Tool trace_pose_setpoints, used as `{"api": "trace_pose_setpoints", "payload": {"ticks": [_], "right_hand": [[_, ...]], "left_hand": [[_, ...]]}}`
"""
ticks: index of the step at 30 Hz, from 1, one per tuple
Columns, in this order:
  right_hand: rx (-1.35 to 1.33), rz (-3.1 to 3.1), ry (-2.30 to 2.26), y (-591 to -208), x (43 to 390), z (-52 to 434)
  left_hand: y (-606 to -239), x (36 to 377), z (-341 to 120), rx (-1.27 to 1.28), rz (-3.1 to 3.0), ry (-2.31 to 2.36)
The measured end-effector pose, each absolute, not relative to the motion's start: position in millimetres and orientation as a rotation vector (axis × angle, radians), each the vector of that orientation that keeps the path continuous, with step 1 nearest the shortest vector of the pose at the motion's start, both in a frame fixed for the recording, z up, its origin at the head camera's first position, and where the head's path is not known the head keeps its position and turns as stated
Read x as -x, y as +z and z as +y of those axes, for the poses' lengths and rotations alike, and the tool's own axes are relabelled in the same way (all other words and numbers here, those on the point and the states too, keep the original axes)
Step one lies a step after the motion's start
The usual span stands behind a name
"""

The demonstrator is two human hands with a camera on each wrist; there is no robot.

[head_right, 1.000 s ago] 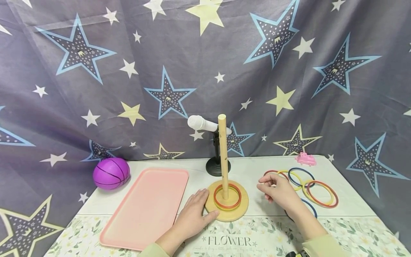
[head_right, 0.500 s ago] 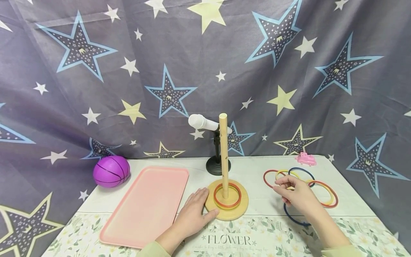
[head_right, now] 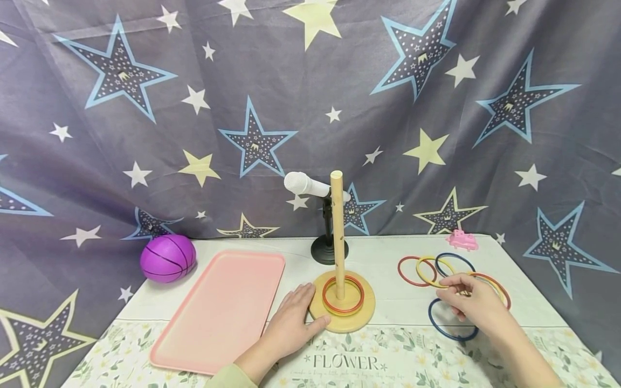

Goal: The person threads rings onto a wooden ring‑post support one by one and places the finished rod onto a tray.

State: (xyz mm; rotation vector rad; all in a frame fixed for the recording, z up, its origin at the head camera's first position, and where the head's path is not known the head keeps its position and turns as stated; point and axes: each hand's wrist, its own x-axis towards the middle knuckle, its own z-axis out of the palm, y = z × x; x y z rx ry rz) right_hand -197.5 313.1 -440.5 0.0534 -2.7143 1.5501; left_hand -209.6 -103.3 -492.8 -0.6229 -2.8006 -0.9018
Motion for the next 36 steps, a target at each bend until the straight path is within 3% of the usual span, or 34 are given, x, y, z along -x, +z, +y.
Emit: {"api": "trace_pose_setpoints", "payload": {"ticks": [6, 14, 36], "right_hand": [[-0.055, -2.677, 1.579, -449, 195, 327], [0.151, -2.774, 1.601, -451, 194, 340], [0.190, -2.832, 1.631, -464, 199, 357]], "left_hand": [[-493, 210, -104, 0.619, -2.803, -0.901], [-492, 209, -103, 0.621, -2.808, -0.915], [-491, 208, -100, 0.575, -2.845, -0.924]]}}
